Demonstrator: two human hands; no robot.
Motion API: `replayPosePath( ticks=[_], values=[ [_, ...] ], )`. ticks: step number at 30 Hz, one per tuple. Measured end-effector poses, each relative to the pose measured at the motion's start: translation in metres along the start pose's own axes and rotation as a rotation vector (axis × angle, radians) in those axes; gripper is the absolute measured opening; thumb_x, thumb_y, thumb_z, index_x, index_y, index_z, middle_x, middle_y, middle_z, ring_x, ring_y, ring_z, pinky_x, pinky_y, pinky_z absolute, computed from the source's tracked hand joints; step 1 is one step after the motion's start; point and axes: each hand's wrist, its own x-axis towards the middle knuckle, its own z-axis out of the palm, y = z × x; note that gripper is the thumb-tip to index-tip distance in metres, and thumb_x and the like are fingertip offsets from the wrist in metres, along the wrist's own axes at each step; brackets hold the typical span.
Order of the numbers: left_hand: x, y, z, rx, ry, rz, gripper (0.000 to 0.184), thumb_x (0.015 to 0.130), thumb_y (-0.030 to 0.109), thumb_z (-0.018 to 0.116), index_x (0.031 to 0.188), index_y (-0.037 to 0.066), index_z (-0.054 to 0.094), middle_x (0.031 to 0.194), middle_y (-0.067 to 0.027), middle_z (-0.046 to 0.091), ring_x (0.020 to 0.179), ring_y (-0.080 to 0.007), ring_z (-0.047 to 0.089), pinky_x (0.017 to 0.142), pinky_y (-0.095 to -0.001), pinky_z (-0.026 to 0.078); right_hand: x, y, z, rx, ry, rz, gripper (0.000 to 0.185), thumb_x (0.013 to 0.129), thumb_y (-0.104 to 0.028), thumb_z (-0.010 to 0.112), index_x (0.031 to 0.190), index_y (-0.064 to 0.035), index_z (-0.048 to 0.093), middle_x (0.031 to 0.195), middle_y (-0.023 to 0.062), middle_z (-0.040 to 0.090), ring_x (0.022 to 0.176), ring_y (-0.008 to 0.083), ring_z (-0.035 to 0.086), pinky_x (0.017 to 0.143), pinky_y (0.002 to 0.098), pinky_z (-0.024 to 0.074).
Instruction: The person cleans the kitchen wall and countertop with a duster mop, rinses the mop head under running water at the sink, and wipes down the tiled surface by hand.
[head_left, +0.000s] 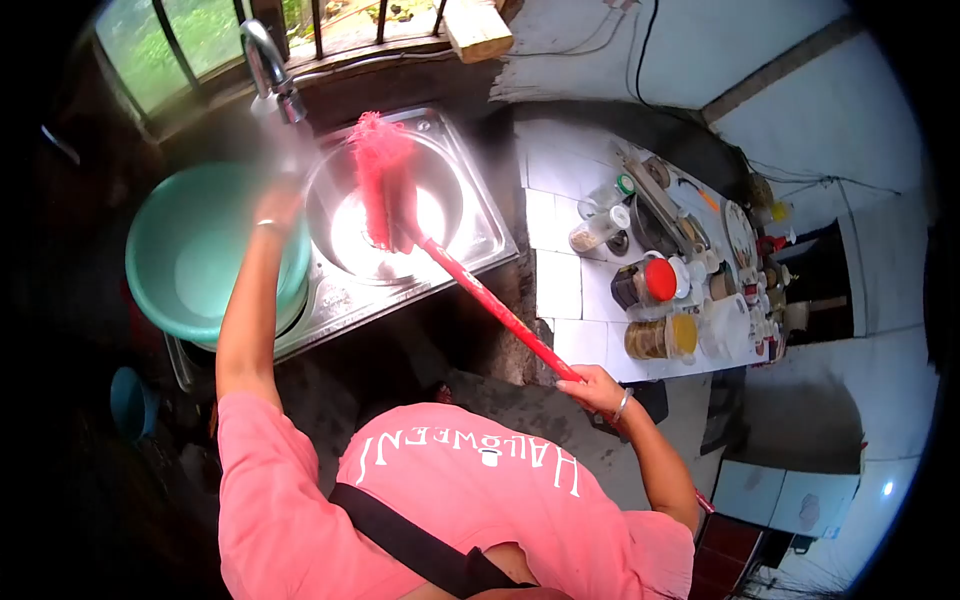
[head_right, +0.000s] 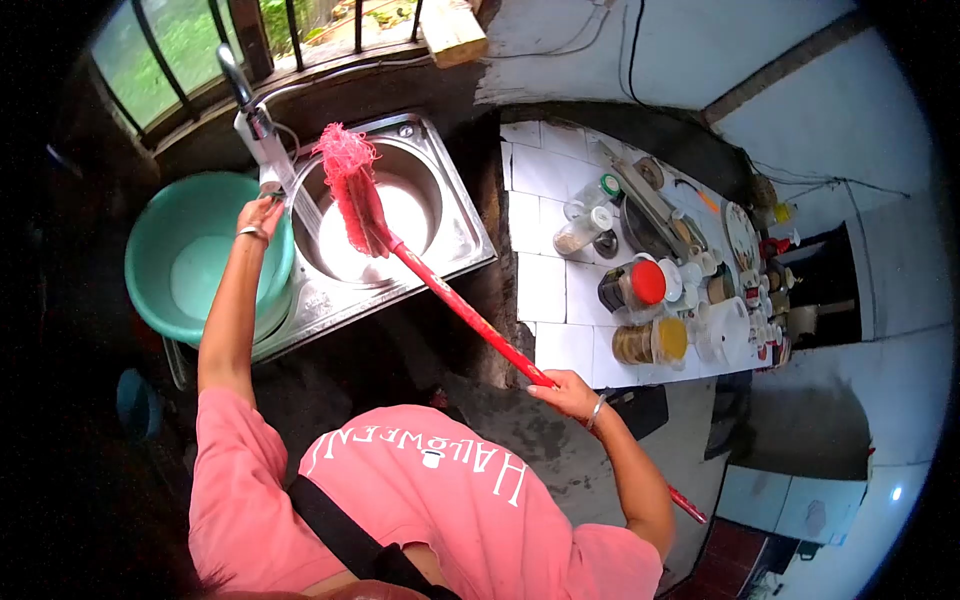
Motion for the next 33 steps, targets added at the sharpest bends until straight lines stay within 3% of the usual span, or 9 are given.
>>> replayPosePath(
  ticks=[3, 5, 9, 16, 20, 23, 27, 29, 33],
  values=[
    [-0.006, 0.024, 0.0, -0.439, 0.093, -0.15, 0.027, 0.075, -0.007, 0.05, 0.102, -0.012, 0.048, 0.104, -0.0225, 0.056, 0.1, -0.0346, 0.055, 0.093, -0.044, 0.045, -0.005, -0.006, 0.005, 0.024, 0.003, -0.014, 0.023, 0.084, -0.03, 0.062, 0.084, -0.0069, 0.057, 0.053, -0.0064, 0.042, 0.042, 0.0039, 0.038, 0.037, 0.0211, 0.0276],
    [0.0, 0.032, -0.006, -1.021, 0.284, -0.468, 0.027, 0.076, -0.007, 0.049, 0.103, -0.012, 0.048, 0.106, -0.0227, 0.056, 0.101, -0.0351, 0.055, 0.093, -0.044, 0.045, -0.006, -0.005, 0.008, 0.046, 0.015, -0.014, 0.023, 0.084, -0.03, 0.062, 0.084, -0.0071, 0.057, 0.053, -0.0064, 0.041, 0.042, 0.0039, 0.038, 0.037, 0.021, 0.0277],
    [0.02, 0.005, -0.019, -1.169, 0.344, -0.551, 0.025, 0.077, -0.009, 0.046, 0.101, -0.014, 0.049, 0.105, -0.0226, 0.056, 0.099, -0.0338, 0.056, 0.089, -0.0426, 0.047, -0.006, -0.005, 0.01, 0.063, 0.0, -0.046, 0.024, 0.085, -0.03, 0.061, 0.08, -0.0072, 0.055, 0.053, -0.0053, 0.042, 0.041, 0.0047, 0.039, 0.036, 0.0212, 0.0279],
    [-0.035, 0.07, -0.003, -0.591, 0.464, -0.146, 0.061, 0.08, -0.003, 0.051, 0.133, -0.002, 0.02, 0.103, -0.0145, 0.057, 0.088, -0.0196, 0.058, 0.079, -0.0293, 0.048, -0.012, -0.014, 0.017, 0.108, 0.011, -0.06, 0.027, 0.086, -0.03, 0.059, 0.074, -0.0074, 0.052, 0.05, -0.0033, 0.043, 0.039, 0.0061, 0.04, 0.036, 0.0212, 0.029],
    [-0.056, 0.068, 0.004, -0.158, 0.457, -0.055, 0.057, 0.079, -0.003, 0.05, 0.131, -0.002, 0.028, 0.091, -0.0077, 0.061, 0.076, -0.0133, 0.057, 0.071, -0.0241, 0.046, -0.01, -0.019, 0.021, 0.127, 0.009, -0.063, 0.027, 0.086, -0.031, 0.058, 0.076, -0.0072, 0.052, 0.05, -0.0034, 0.042, 0.038, 0.0061, 0.039, 0.035, 0.0213, 0.029],
    [-0.082, 0.059, 0.034, 0.23, 0.118, 0.112, 0.055, 0.076, -0.005, 0.049, 0.129, 0.005, 0.038, 0.089, -0.0099, 0.061, 0.07, -0.0184, 0.057, 0.073, -0.0289, 0.048, -0.003, -0.018, 0.026, 0.176, 0.008, -0.084, 0.025, 0.086, -0.031, 0.059, 0.08, -0.0065, 0.055, 0.052, -0.0046, 0.043, 0.04, 0.005, 0.04, 0.036, 0.0217, 0.0293],
    [-0.103, 0.061, 0.074, 0.833, -0.134, 0.391, 0.075, 0.063, -0.009, 0.055, 0.13, 0.02, 0.041, 0.119, -0.0202, 0.047, 0.099, -0.035, 0.052, 0.087, -0.0374, 0.044, -0.004, -0.036, 0.035, 0.166, 0.085, -0.145, 0.024, 0.085, -0.029, 0.06, 0.086, -0.0056, 0.057, 0.054, -0.0034, 0.046, 0.042, 0.005, 0.04, 0.038, 0.0215, 0.0306],
    [-0.126, 0.101, 0.089, 1.133, -0.272, 0.137, 0.087, 0.061, -0.002, 0.066, 0.137, 0.022, 0.03, 0.145, -0.0195, 0.011, 0.129, -0.0406, 0.024, 0.099, -0.0531, 0.03, -0.006, -0.046, 0.038, 0.164, 0.101, -0.126, 0.024, 0.085, -0.028, 0.061, 0.09, -0.004, 0.058, 0.058, -0.0009, 0.05, 0.048, 0.0071, 0.046, 0.044, 0.0226, 0.0373],
    [-0.15, 0.142, 0.103, 1.097, -0.356, 0.317, 0.096, 0.057, 0.017, 0.08, 0.137, 0.015, 0.028, 0.144, -0.0204, 0.015, 0.13, -0.0403, 0.02, 0.103, -0.0544, 0.022, 0.002, -0.046, 0.047, 0.046, 0.243, -0.34, 0.031, 0.083, -0.024, 0.063, 0.103, -0.002, 0.055, 0.072, 0.0033, 0.055, 0.071, 0.0128, 0.054, 0.067, 0.0266, 0.044]
  ],
)
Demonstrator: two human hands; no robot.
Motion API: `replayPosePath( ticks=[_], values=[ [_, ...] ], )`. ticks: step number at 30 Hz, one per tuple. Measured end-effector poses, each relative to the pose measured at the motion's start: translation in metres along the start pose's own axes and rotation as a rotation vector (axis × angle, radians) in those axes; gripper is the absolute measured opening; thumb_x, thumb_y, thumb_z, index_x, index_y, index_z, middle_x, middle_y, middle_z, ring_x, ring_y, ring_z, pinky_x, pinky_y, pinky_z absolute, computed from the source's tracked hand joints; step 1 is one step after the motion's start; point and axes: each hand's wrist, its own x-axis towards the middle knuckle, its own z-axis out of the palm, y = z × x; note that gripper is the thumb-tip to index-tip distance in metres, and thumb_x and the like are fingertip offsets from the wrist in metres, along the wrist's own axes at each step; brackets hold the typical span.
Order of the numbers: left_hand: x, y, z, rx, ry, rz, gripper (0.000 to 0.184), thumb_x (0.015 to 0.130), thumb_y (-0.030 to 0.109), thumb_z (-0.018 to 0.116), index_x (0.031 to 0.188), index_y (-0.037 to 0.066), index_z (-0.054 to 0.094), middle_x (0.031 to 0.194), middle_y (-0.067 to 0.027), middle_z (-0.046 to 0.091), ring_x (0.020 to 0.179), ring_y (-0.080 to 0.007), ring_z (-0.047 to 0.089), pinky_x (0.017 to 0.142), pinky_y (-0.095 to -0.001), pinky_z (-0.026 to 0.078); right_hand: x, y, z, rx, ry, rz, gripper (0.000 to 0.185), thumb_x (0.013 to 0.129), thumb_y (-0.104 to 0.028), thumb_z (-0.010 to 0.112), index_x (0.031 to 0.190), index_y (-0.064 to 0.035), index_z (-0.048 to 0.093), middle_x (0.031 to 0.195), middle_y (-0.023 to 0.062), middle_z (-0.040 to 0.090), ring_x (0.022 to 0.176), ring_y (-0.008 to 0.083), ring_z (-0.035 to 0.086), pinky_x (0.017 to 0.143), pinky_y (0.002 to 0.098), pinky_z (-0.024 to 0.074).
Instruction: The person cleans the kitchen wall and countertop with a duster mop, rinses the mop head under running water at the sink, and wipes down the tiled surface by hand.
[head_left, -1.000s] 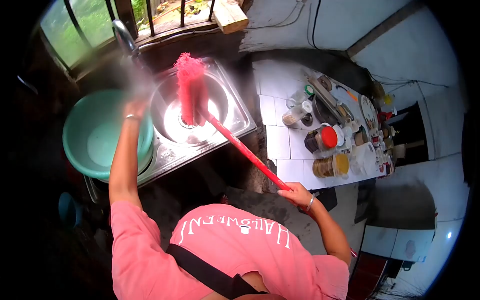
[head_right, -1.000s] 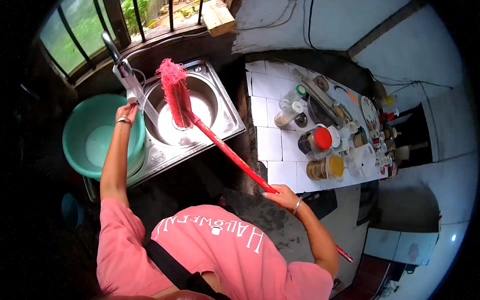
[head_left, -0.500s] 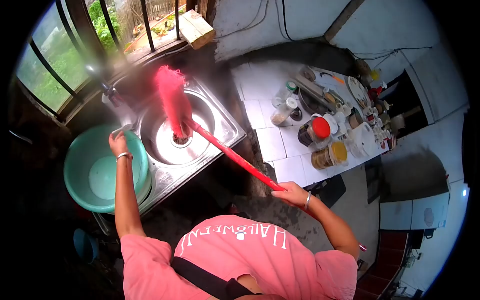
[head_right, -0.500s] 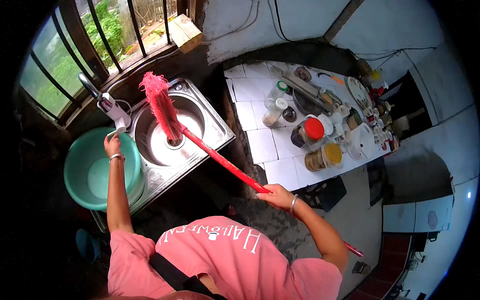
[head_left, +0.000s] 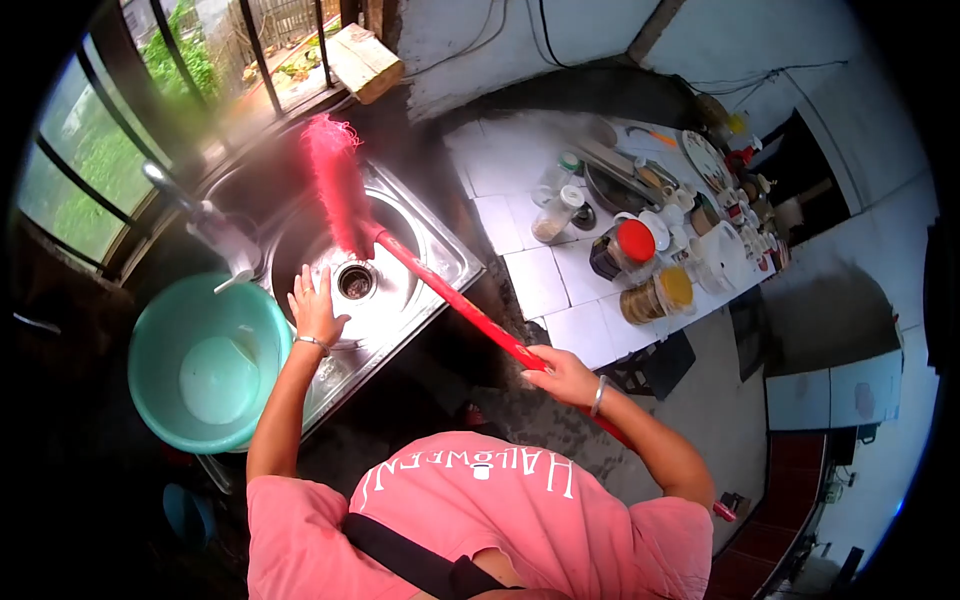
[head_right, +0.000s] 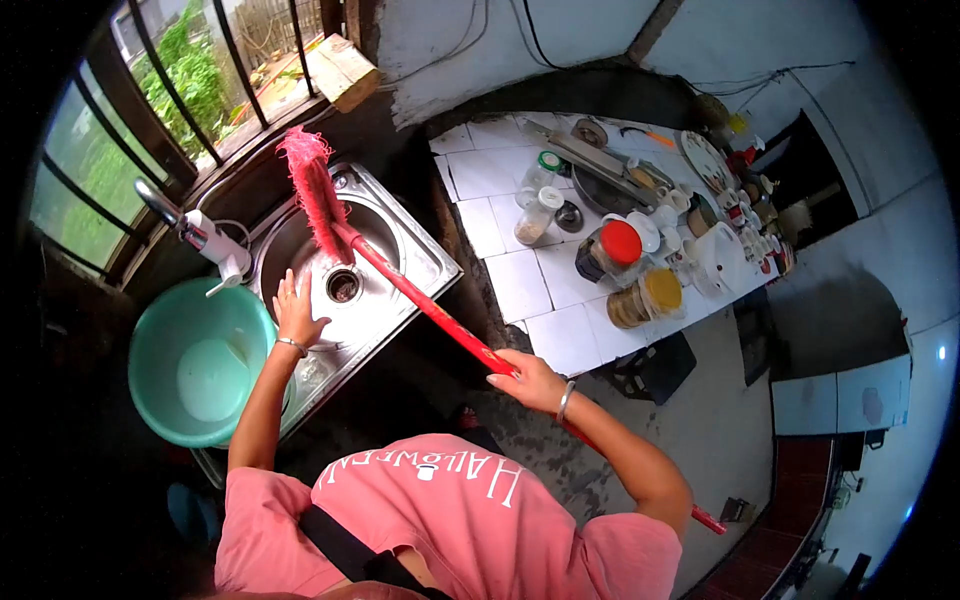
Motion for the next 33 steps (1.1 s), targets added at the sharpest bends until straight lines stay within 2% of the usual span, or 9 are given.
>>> replayPosePath(
  ticks=[2, 3, 6, 11, 14, 15, 20, 28, 33],
  values=[
    [-0.001, 0.018, -0.002, -0.058, 0.18, 0.165, 0.095, 0.057, 0.016, 0.08, 0.137, 0.012, 0.029, 0.143, -0.021, 0.017, 0.13, -0.0406, 0.02, 0.104, -0.0541, 0.02, 0.012, 0.009, 0.003, -0.092, 0.017, -0.116, 0.035, 0.082, -0.022, 0.064, 0.108, -0.0015, 0.052, 0.078, 0.0045, 0.056, 0.082, 0.0154, 0.055, 0.078, 0.0282, 0.0428],
    [-0.005, 0.033, -0.006, -0.12, 0.288, 0.298, 0.093, 0.057, 0.016, 0.079, 0.136, 0.01, 0.029, 0.141, -0.0208, 0.02, 0.13, -0.0407, 0.021, 0.104, -0.0537, 0.019, 0.017, 0.014, 0.006, -0.158, 0.031, -0.255, 0.037, 0.082, -0.02, 0.064, 0.111, -0.0039, 0.048, 0.07, 0.0035, 0.054, 0.065, 0.0132, 0.054, 0.062, 0.0272, 0.046],
    [-0.024, 0.091, -0.026, -0.187, 0.286, 0.655, 0.082, 0.058, 0.014, 0.076, 0.131, 0.01, 0.038, 0.138, -0.0177, 0.029, 0.128, -0.0381, 0.025, 0.104, -0.053, 0.02, 0.02, -0.019, -0.001, 0.153, -0.261, 0.187, 0.033, 0.082, -0.018, 0.062, 0.109, -0.0057, 0.047, 0.063, 0.0011, 0.049, 0.048, 0.0094, 0.048, 0.042, 0.0247, 0.0407],
    [-0.04, 0.174, -0.019, -0.131, 0.27, 1.046, 0.039, 0.071, 0.019, 0.064, 0.107, 0.009, 0.054, 0.107, -0.0132, 0.053, 0.105, -0.0291, 0.049, 0.095, -0.0476, 0.034, 0.038, -0.011, -0.01, 0.367, -0.452, 0.154, 0.033, 0.083, -0.017, 0.06, 0.111, -0.006, 0.046, 0.059, -0.0006, 0.045, 0.04, 0.0063, 0.043, 0.034, 0.0225, 0.034],
    [-0.03, 0.2, -0.003, 0.015, 0.095, 0.978, 0.017, 0.071, 0.017, 0.061, 0.084, 0.01, 0.055, 0.083, -0.007, 0.053, 0.083, -0.0247, 0.053, 0.078, -0.0398, 0.04, 0.034, 0.001, -0.036, 0.027, -0.289, -0.063, 0.04, 0.079, -0.018, 0.062, 0.115, -0.0077, 0.046, 0.061, 0.0049, 0.052, 0.045, 0.0157, 0.052, 0.041, 0.03, 0.042],
    [-0.024, 0.212, 0.004, -0.055, 0.29, 1.007, 0.011, 0.071, 0.017, 0.06, 0.072, 0.012, 0.05, 0.07, -0.0042, 0.047, 0.071, -0.023, 0.049, 0.067, -0.0364, 0.038, 0.026, 0.012, -0.05, -0.312, -0.068, -0.416, 0.046, 0.077, -0.023, 0.063, 0.118, -0.0108, 0.045, 0.07, 0.0118, 0.059, 0.061, 0.0291, 0.06, 0.055, 0.04, 0.0471],
    [-0.013, 0.275, -0.011, -0.033, 0.309, 0.803, 0.014, 0.068, 0.015, 0.062, 0.069, 0.009, 0.049, 0.073, -0.0089, 0.052, 0.073, -0.0272, 0.052, 0.07, -0.0389, 0.039, -0.085, 0.056, -0.182, -0.968, 0.037, -0.159, 0.04, 0.075, -0.032, 0.067, 0.106, -0.0128, 0.051, 0.082, 0.0115, 0.062, 0.075, 0.0338, 0.059, 0.061, 0.042, 0.0467],
    [-0.012, 0.415, -0.029, -0.091, 0.397, 0.854, 0.018, 0.065, 0.012, 0.066, 0.07, 0.007, 0.049, 0.07, -0.008, 0.049, 0.072, -0.0261, 0.049, 0.07, -0.037, 0.037, -0.261, 0.129, -0.402, -0.498, 0.113, 0.487, 0.027, 0.073, -0.029, 0.071, 0.067, -0.0058, 0.058, 0.056, 0.0044, 0.056, 0.05, 0.0163, 0.054, 0.05, 0.0317, 0.0425],
    [0.042, 0.492, -0.051, -0.048, 0.545, 0.784, 0.033, 0.065, 0.012, 0.067, 0.095, 0.008, 0.054, 0.094, -0.0106, 0.052, 0.093, -0.0284, 0.049, 0.087, -0.0402, 0.035, -0.292, 0.143, -0.38, -0.28, 0.233, 0.336, 0.028, 0.074, -0.028, 0.071, 0.066, -0.0056, 0.056, 0.053, 0.0007, 0.051, 0.045, 0.01, 0.049, 0.043, 0.0278, 0.0378]
  ],
)
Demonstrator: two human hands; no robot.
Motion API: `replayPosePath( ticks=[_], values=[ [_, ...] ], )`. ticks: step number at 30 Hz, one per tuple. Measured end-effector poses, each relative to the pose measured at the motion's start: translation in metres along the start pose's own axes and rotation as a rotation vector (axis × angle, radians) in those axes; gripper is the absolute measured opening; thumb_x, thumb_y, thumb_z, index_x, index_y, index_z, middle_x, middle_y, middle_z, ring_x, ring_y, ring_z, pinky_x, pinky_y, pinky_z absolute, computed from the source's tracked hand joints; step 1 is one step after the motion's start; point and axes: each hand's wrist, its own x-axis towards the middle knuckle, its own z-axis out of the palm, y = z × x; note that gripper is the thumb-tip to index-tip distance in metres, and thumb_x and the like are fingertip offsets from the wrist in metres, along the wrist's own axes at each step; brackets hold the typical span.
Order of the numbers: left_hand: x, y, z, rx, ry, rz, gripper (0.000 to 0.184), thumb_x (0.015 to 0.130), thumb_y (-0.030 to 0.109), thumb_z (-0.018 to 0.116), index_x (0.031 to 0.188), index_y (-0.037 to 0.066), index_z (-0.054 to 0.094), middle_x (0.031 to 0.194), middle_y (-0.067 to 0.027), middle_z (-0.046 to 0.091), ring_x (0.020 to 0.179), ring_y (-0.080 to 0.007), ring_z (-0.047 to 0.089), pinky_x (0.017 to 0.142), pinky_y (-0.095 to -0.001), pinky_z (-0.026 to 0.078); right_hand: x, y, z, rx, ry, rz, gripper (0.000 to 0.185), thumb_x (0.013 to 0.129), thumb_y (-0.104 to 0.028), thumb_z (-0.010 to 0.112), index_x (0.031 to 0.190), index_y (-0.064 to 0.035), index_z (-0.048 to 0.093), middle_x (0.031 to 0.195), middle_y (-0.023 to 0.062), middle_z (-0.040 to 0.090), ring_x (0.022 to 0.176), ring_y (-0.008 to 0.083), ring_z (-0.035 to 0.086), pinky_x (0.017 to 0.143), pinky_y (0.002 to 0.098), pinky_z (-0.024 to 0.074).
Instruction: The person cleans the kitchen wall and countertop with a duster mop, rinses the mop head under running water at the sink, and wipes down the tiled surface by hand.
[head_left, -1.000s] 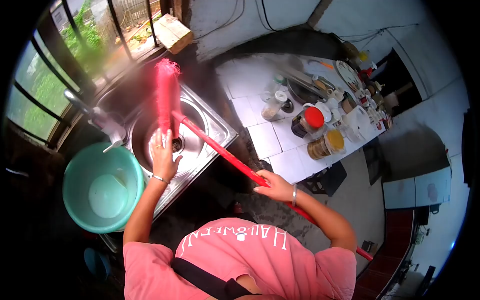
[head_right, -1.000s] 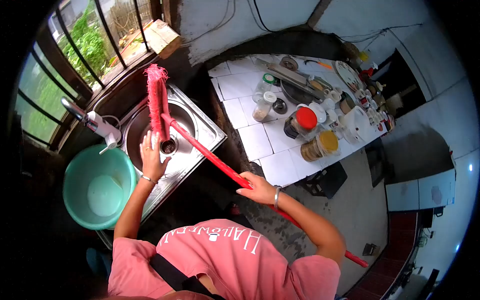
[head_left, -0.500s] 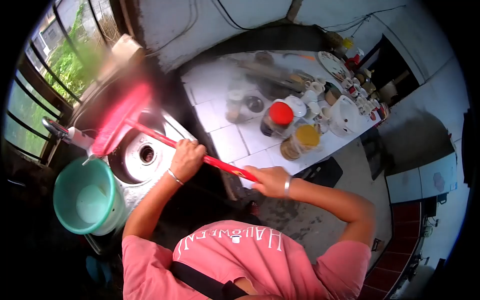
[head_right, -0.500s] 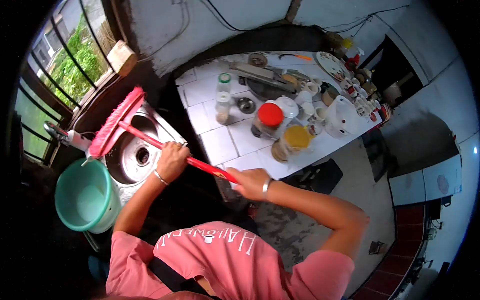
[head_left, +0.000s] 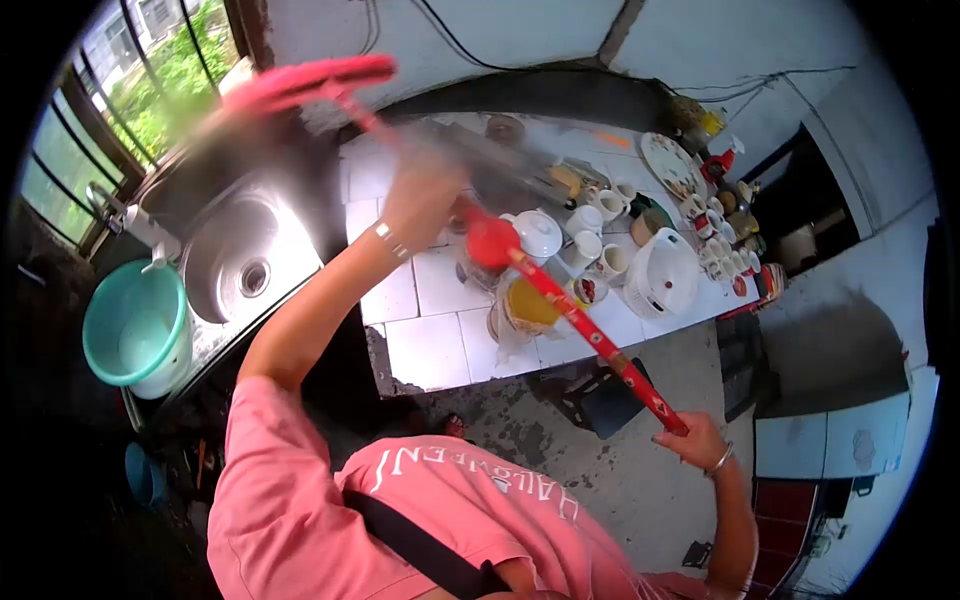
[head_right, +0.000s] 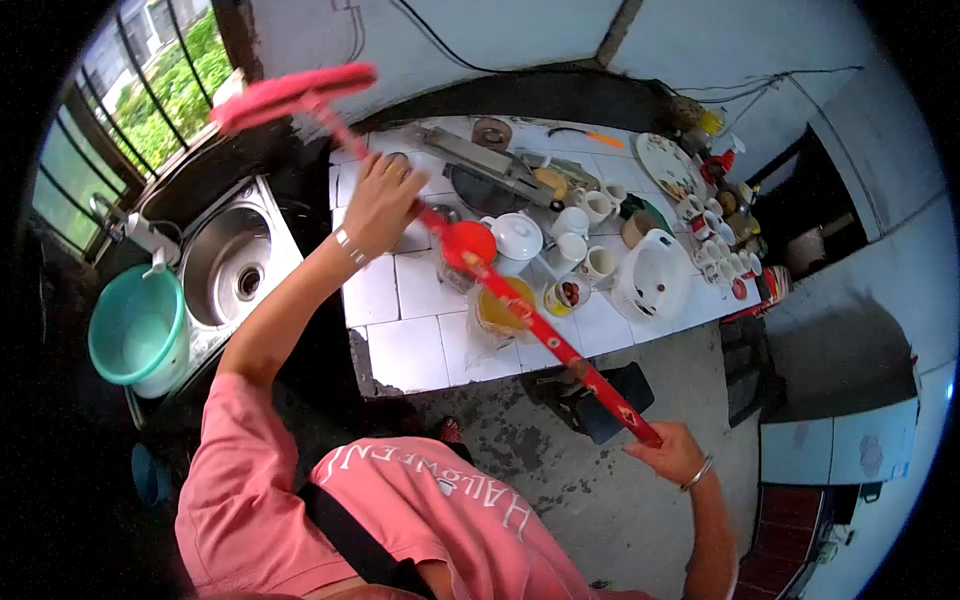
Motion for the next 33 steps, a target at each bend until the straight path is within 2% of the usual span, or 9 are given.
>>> replayPosePath(
  ticks=[7, 14, 18, 23, 25, 27, 28, 31, 33],
  values=[
    [0.014, 0.068, 0.016, -0.372, 0.106, 0.077, 0.047, 0.068, 0.014, 0.069, 0.11, 0.007, 0.05, 0.11, -0.0157, 0.05, 0.104, -0.0309, 0.046, 0.092, -0.0415, 0.036, 0.018, -0.014, 0.029, 0.11, 0.341, 0.108, 0.021, 0.08, -0.022, 0.064, 0.069, -0.0064, 0.055, 0.053, -0.0008, 0.048, 0.041, 0.0094, 0.045, 0.038, 0.0252, 0.0344],
    [-0.008, 0.127, 0.062, -0.817, -0.261, -0.08, 0.033, 0.078, 0.014, 0.063, 0.107, 0.003, 0.052, 0.101, -0.0163, 0.055, 0.094, -0.031, 0.053, 0.084, -0.0358, 0.043, 0.163, 0.004, -0.068, 0.284, 0.41, 0.084, 0.022, 0.083, -0.02, 0.059, 0.067, -0.0068, 0.051, 0.053, 0.0001, 0.048, 0.039, 0.009, 0.043, 0.036, 0.0237, 0.0346],
    [0.044, 0.162, 0.101, -1.173, -0.351, -0.256, 0.03, 0.086, 0.02, 0.056, 0.11, 0.003, 0.05, 0.097, -0.0126, 0.056, 0.084, -0.0216, 0.059, 0.074, -0.0309, 0.048, 0.302, 0.027, -0.149, 0.477, 0.372, 0.04, 0.024, 0.08, -0.018, 0.061, 0.066, -0.0015, 0.05, 0.056, 0.0062, 0.051, 0.037, 0.014, 0.045, 0.033, 0.0291, 0.037],
    [0.161, 0.223, 0.158, -1.684, -0.591, -0.866, 0.048, 0.087, 0.031, 0.056, 0.121, 0.005, 0.035, 0.093, -0.0125, 0.056, 0.085, -0.023, 0.059, 0.07, -0.032, 0.05, 0.4, -0.013, -0.194, 0.603, 0.14, -0.044, 0.021, 0.081, -0.016, 0.057, 0.081, 0.0046, 0.056, 0.065, 0.0078, 0.056, 0.046, 0.0143, 0.05, 0.04, 0.0305, 0.0429],
    [0.19, 0.235, 0.176, -1.913, -0.529, -1.037, 0.052, 0.086, 0.032, 0.057, 0.122, 0.006, 0.031, 0.091, -0.0125, 0.056, 0.079, -0.023, 0.06, 0.065, -0.0328, 0.051, 0.386, -0.044, -0.178, 0.58, 0.382, -0.407, 0.026, 0.085, -0.019, 0.053, 0.095, 0.0036, 0.059, 0.071, 0.0062, 0.057, 0.056, 0.0136, 0.054, 0.049, 0.0276, 0.0459],
    [0.211, 0.245, 0.182, -2.107, -0.387, -1.072, 0.053, 0.085, 0.032, 0.059, 0.121, 0.006, 0.029, 0.089, -0.0123, 0.056, 0.071, -0.0223, 0.06, 0.059, -0.0333, 0.051, 0.415, -0.03, -0.19, 0.694, 0.204, -0.55, 0.034, 0.088, -0.022, 0.049, 0.116, -0.0026, 0.053, 0.072, 0.0022, 0.056, 0.063, 0.0117, 0.055, 0.057, 0.0225, 0.0458],
    [0.217, 0.247, 0.181, -2.047, -0.288, -1.132, 0.045, 0.086, 0.027, 0.059, 0.116, 0.006, 0.033, 0.085, -0.0112, 0.057, 0.06, -0.02, 0.059, 0.051, -0.0312, 0.05, 0.425, -0.026, -0.203, 0.613, 0.074, -0.54, 0.045, 0.084, -0.013, 0.052, 0.128, -0.0096, 0.043, 0.088, 0.0078, 0.059, 0.078, 0.0183, 0.059, 0.069, 0.0268, 0.0474],
    [0.222, 0.239, 0.184, -2.105, -0.238, -1.125, 0.036, 0.085, 0.02, 0.059, 0.11, 0.005, 0.038, 0.079, -0.0095, 0.056, 0.058, -0.0187, 0.058, 0.047, -0.0282, 0.048, 0.469, -0.025, -0.22, -0.501, 0.622, -0.969, 0.063, 0.075, -0.004, 0.058, 0.133, -0.0166, 0.037, 0.112, 0.0165, 0.053, 0.099, 0.0285, 0.054, 0.082, 0.0358, 0.0451],
    [0.222, 0.241, 0.184, -2.129, -0.205, -1.132, 0.026, 0.086, 0.015, 0.056, 0.104, 0.003, 0.042, 0.071, -0.0057, 0.052, 0.051, -0.0114, 0.05, 0.041, -0.0244, 0.041, 0.522, -0.03, -0.232, -0.598, 0.746, -1.0, 0.063, 0.064, -0.004, 0.067, 0.122, -0.0152, 0.048, 0.117, 0.0187, 0.047, 0.112, 0.0367, 0.043, 0.089, 0.0405, 0.0419]
  ],
)
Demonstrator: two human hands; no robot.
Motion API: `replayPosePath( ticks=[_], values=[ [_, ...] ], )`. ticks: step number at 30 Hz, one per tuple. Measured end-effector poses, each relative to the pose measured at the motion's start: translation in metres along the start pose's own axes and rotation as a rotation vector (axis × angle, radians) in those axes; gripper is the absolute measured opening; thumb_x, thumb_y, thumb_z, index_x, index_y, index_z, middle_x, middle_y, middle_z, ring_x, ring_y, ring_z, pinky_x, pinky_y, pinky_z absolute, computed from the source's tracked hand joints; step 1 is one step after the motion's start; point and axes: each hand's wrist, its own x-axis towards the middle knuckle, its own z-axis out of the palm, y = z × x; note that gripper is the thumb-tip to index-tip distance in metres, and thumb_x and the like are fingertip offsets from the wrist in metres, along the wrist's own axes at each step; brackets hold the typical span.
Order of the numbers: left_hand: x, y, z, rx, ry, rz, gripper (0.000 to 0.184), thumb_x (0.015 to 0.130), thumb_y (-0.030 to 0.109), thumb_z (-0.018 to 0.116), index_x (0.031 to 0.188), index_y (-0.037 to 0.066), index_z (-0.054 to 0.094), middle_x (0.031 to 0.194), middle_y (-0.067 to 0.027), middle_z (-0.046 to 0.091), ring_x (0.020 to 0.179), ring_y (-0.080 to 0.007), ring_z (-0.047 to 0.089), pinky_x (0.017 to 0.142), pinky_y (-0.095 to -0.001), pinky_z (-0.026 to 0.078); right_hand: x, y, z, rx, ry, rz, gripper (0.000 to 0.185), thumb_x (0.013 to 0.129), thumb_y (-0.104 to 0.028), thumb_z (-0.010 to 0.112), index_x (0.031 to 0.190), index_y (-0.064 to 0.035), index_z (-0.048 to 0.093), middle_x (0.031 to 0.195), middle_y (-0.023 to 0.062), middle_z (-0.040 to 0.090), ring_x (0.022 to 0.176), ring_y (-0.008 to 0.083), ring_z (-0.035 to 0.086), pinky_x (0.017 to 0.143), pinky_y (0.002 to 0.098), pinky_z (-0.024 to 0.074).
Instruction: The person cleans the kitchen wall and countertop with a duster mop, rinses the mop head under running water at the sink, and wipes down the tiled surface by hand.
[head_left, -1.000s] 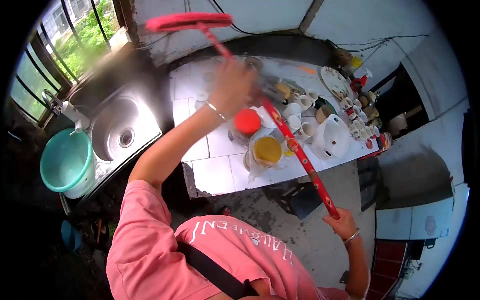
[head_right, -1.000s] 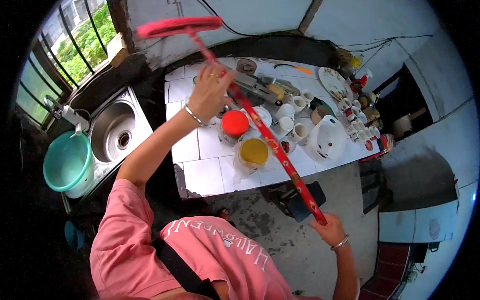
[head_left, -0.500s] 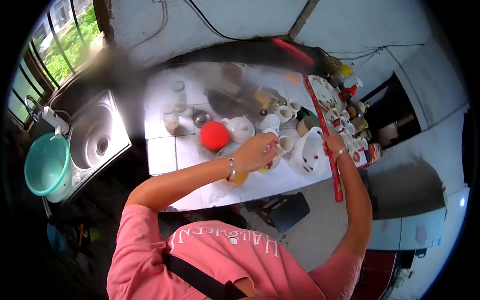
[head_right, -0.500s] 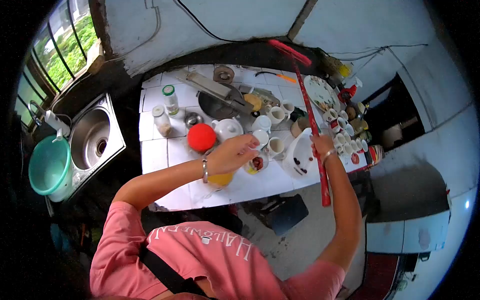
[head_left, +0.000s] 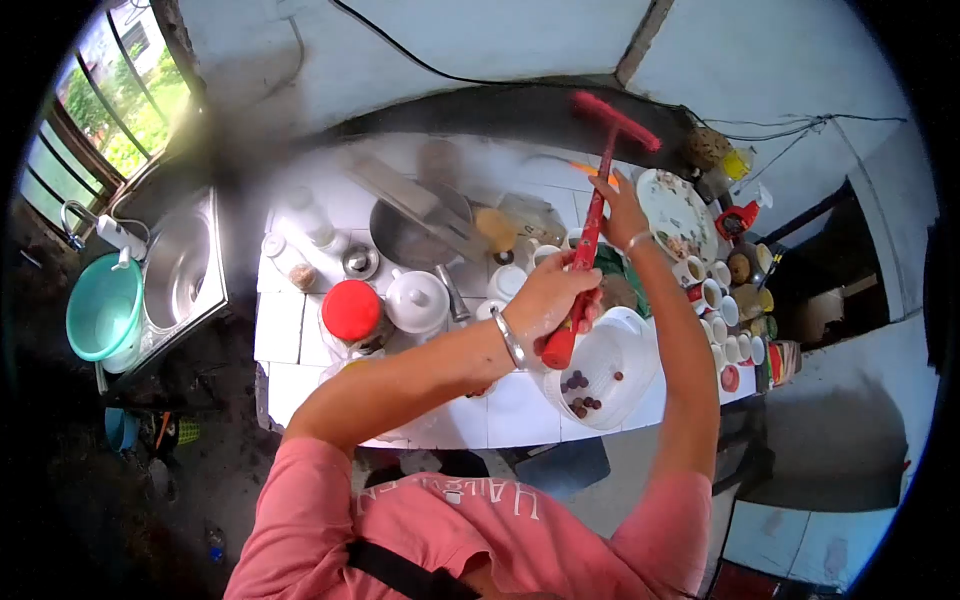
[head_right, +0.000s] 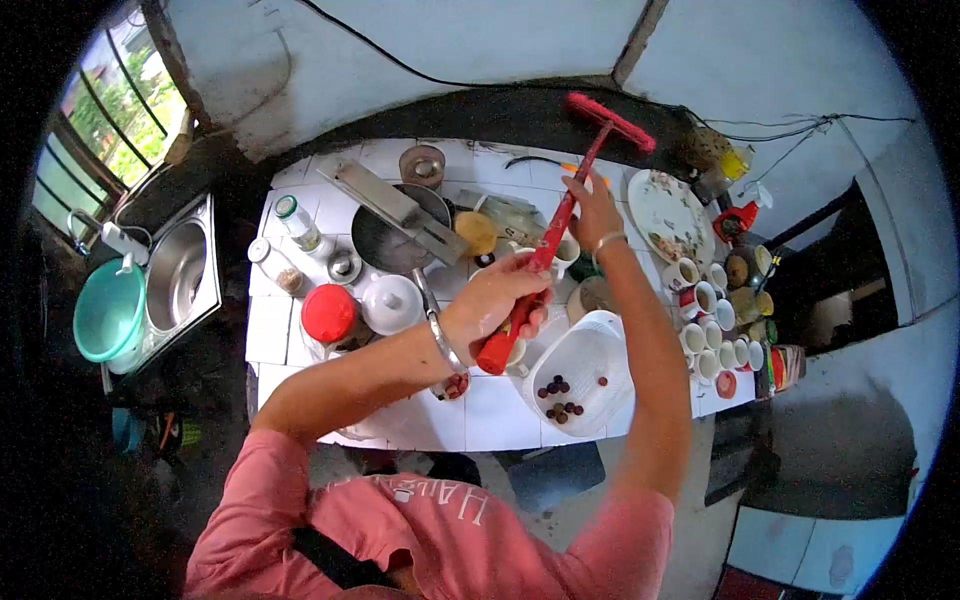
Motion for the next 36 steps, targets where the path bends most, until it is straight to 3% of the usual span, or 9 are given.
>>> replayPosePath(
  ticks=[2, 4, 7, 12, 15, 21, 26, 28, 36],
  values=[
    [-0.007, 0.001, -0.007, 0.002, -0.021, -0.009, 0.022, 0.087, 0.014, 0.054, 0.102, 0.003, 0.043, 0.069, -0.0035, 0.049, 0.048, -0.0082, 0.044, 0.039, -0.0223, 0.037, 0.032, 0.019, 0.033, 0.079, -0.244, 0.04, 0.047, 0.064, -0.008, 0.07, 0.108, -0.012, 0.056, 0.111, 0.0184, 0.051, 0.109, 0.037, 0.046, 0.088, 0.0403, 0.0424],
    [-0.036, 0.029, -0.033, -0.003, 0.053, -0.051, 0.02, 0.089, 0.012, 0.05, 0.105, 0.004, 0.043, 0.071, -0.0011, 0.045, 0.047, -0.0052, 0.038, 0.038, -0.0178, 0.031, 0.042, 0.001, 0.082, 0.129, -0.155, 0.036, 0.034, 0.064, -0.013, 0.072, 0.095, -0.0087, 0.059, 0.104, 0.0186, 0.055, 0.104, 0.037, 0.049, 0.086, 0.04, 0.0434],
    [-0.125, 0.055, -0.046, 0.106, 0.252, -0.087, 0.036, 0.09, 0.013, 0.048, 0.123, 0.002, 0.038, 0.073, -0.0003, 0.044, 0.046, -0.0039, 0.036, 0.035, -0.0165, 0.031, 0.062, -0.133, 0.02, 0.064, -0.411, -0.128, 0.03, 0.064, -0.021, 0.072, 0.087, -0.0064, 0.061, 0.094, 0.0187, 0.058, 0.099, 0.0362, 0.053, 0.08, 0.041, 0.0463],
    [-0.276, 0.093, -0.023, 0.263, 0.591, -0.008, 0.048, 0.087, 0.016, 0.052, 0.13, 0.002, 0.036, 0.07, -0.0035, 0.049, 0.042, -0.0051, 0.038, 0.033, -0.0174, 0.03, 0.069, -0.288, -0.004, 0.234, -0.386, -0.267, 0.028, 0.067, -0.03, 0.068, 0.086, -0.011, 0.066, 0.088, 0.0154, 0.062, 0.096, 0.0325, 0.055, 0.09, 0.0498, 0.0361],
    [-0.297, 0.09, -0.011, 0.347, 0.671, -0.012, 0.053, 0.084, 0.017, 0.056, 0.131, 0.002, 0.036, 0.068, -0.0046, 0.05, 0.039, -0.0062, 0.041, 0.031, -0.0178, 0.03, 0.056, -0.295, -0.009, 0.311, -0.176, -0.375, 0.026, 0.067, -0.03, 0.067, 0.085, -0.0111, 0.066, 0.088, 0.0132, 0.062, 0.098, 0.031, 0.055, 0.094, 0.0541, 0.0297],
    [-0.184, 0.085, 0.0, 0.349, 0.376, -0.139, 0.042, 0.092, 0.017, 0.045, 0.131, 0.005, 0.034, 0.074, -0.0011, 0.043, 0.05, -0.0054, 0.038, 0.04, -0.0201, 0.032, 0.07, -0.156, 0.018, 0.254, -0.168, -0.291, 0.015, 0.066, -0.018, 0.068, 0.076, -0.0098, 0.059, 0.079, 0.0134, 0.059, 0.08, 0.0324, 0.058, 0.068, 0.0422, 0.0466],
    [-0.063, 0.071, -0.011, 0.267, 0.306, -0.126, 0.051, 0.09, 0.017, 0.049, 0.135, 0.003, 0.028, 0.075, -0.0011, 0.049, 0.048, -0.004, 0.038, 0.037, -0.0175, 0.03, 0.093, 0.015, 0.085, 0.187, -0.039, -0.294, 0.014, 0.07, -0.02, 0.067, 0.071, -0.0087, 0.058, 0.077, 0.0146, 0.057, 0.08, 0.0337, 0.056, 0.069, 0.0433, 0.0461],
    [-0.041, 0.066, -0.012, 0.265, 0.244, -0.142, 0.052, 0.09, 0.016, 0.049, 0.135, 0.003, 0.027, 0.074, -0.0017, 0.049, 0.048, -0.0041, 0.038, 0.037, -0.018, 0.031, 0.096, 0.038, 0.076, 0.104, -0.228, -0.171, 0.018, 0.075, -0.023, 0.066, 0.07, -0.0071, 0.058, 0.076, 0.0148, 0.056, 0.079, 0.0337, 0.055, 0.07, 0.0429, 0.0453],
    [0.003, 0.076, 0.0, 0.528, 0.272, -0.293, 0.044, 0.089, 0.024, 0.052, 0.126, 0.004, 0.041, 0.072, -0.0035, 0.053, 0.048, -0.006, 0.047, 0.039, -0.0185, 0.038, 0.093, 0.101, 0.068, 0.125, -0.061, -0.11, 0.016, 0.076, -0.017, 0.063, 0.068, -0.0048, 0.055, 0.076, 0.0161, 0.055, 0.083, 0.0338, 0.054, 0.08, 0.0423, 0.0429]
  ],
)
